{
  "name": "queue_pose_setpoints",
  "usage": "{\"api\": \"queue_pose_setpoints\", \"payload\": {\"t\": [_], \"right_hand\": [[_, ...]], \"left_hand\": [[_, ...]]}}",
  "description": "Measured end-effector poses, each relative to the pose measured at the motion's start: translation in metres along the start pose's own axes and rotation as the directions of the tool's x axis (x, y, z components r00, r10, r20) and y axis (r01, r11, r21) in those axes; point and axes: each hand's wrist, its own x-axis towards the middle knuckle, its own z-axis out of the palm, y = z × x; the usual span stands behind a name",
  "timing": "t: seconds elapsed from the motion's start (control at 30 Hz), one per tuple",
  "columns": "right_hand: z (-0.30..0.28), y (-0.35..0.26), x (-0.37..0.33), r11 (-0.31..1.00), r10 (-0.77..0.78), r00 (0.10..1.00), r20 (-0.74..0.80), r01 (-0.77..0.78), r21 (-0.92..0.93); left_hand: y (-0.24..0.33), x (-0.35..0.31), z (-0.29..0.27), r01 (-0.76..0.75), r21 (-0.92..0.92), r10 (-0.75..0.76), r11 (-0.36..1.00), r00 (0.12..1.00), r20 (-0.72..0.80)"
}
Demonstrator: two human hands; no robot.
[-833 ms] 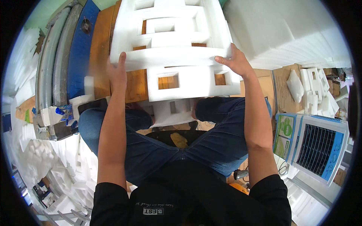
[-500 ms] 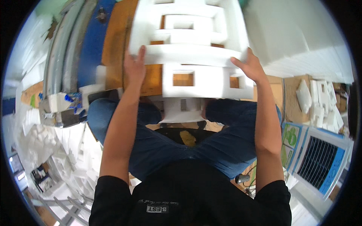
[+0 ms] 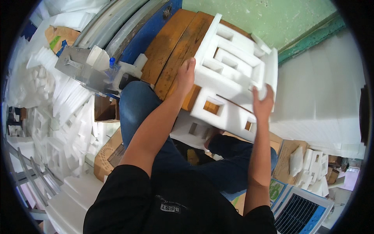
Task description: The person sits on the floor and assembles white foam pieces into a larger structure. They pick up individual foam parts, align them, and press them together to form a multi-compartment foam assembly.
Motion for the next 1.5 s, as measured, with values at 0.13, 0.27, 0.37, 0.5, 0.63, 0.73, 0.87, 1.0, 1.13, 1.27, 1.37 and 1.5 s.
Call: {"api": "queue_pose_setpoints", "payload": {"t": [0.13, 0.27, 0.37, 0.5, 0.63, 0.73, 0.87, 1.0, 1.13, 1.27, 1.37, 1.5], "right_hand": [[0.047, -0.105, 0.027, 0.924, 0.072, 0.927, 0.367, -0.2, 0.325], [0.084, -0.168, 0.06, 0.994, 0.111, 0.838, 0.535, -0.093, -0.059], [0.094, -0.157, 0.075, 0.95, 0.12, 0.745, 0.656, 0.106, -0.294], [0.064, -0.155, 0.075, 0.943, 0.064, 0.866, 0.495, 0.11, -0.315], [-0.026, -0.112, 0.08, 0.961, -0.136, 0.926, 0.353, 0.21, -0.179], [-0.096, -0.106, 0.061, 0.96, -0.228, 0.894, 0.385, 0.272, -0.062], [-0.152, -0.082, 0.023, 0.937, -0.317, 0.853, 0.414, 0.35, -0.003], [-0.187, -0.053, -0.014, 0.862, -0.409, 0.786, 0.463, 0.499, -0.086], [-0.204, -0.006, -0.031, 0.782, -0.448, 0.7, 0.556, 0.609, -0.137], [-0.19, 0.091, -0.025, 0.656, -0.41, 0.792, 0.452, 0.601, -0.457], [-0.153, 0.135, -0.033, 0.858, -0.128, 0.973, 0.194, 0.207, -0.47], [-0.099, 0.166, -0.056, 0.915, 0.401, 0.907, 0.131, -0.403, -0.015]], "left_hand": [[0.004, -0.023, 0.003, 0.057, -0.167, -0.046, 0.984, 0.996, 0.073], [0.007, -0.068, 0.005, 0.218, -0.263, -0.145, 0.94, 0.952, 0.27], [-0.008, -0.104, 0.011, 0.179, -0.126, -0.132, 0.976, 0.94, 0.314], [-0.056, -0.166, 0.014, -0.065, 0.445, -0.074, 0.893, 0.955, 0.287], [-0.049, -0.199, 0.021, 0.098, 0.608, -0.406, 0.788, 0.825, 0.392], [-0.078, -0.181, 0.025, 0.121, 0.566, -0.43, 0.816, 0.781, 0.453], [-0.106, -0.124, 0.027, 0.201, 0.537, -0.419, 0.819, 0.849, 0.321], [-0.086, -0.057, 0.009, 0.323, 0.531, -0.497, 0.783, 0.838, 0.223], [-0.101, 0.02, -0.016, 0.461, 0.4, -0.499, 0.792, 0.867, -0.012], [-0.078, 0.076, -0.029, 0.511, 0.162, -0.471, 0.844, 0.851, -0.232], [-0.073, 0.099, -0.028, 0.442, 0.0, -0.439, 0.897, 0.89, -0.121], [-0.038, 0.101, -0.001, 0.391, 0.23, -0.427, 0.891, 0.893, 0.141]]}}
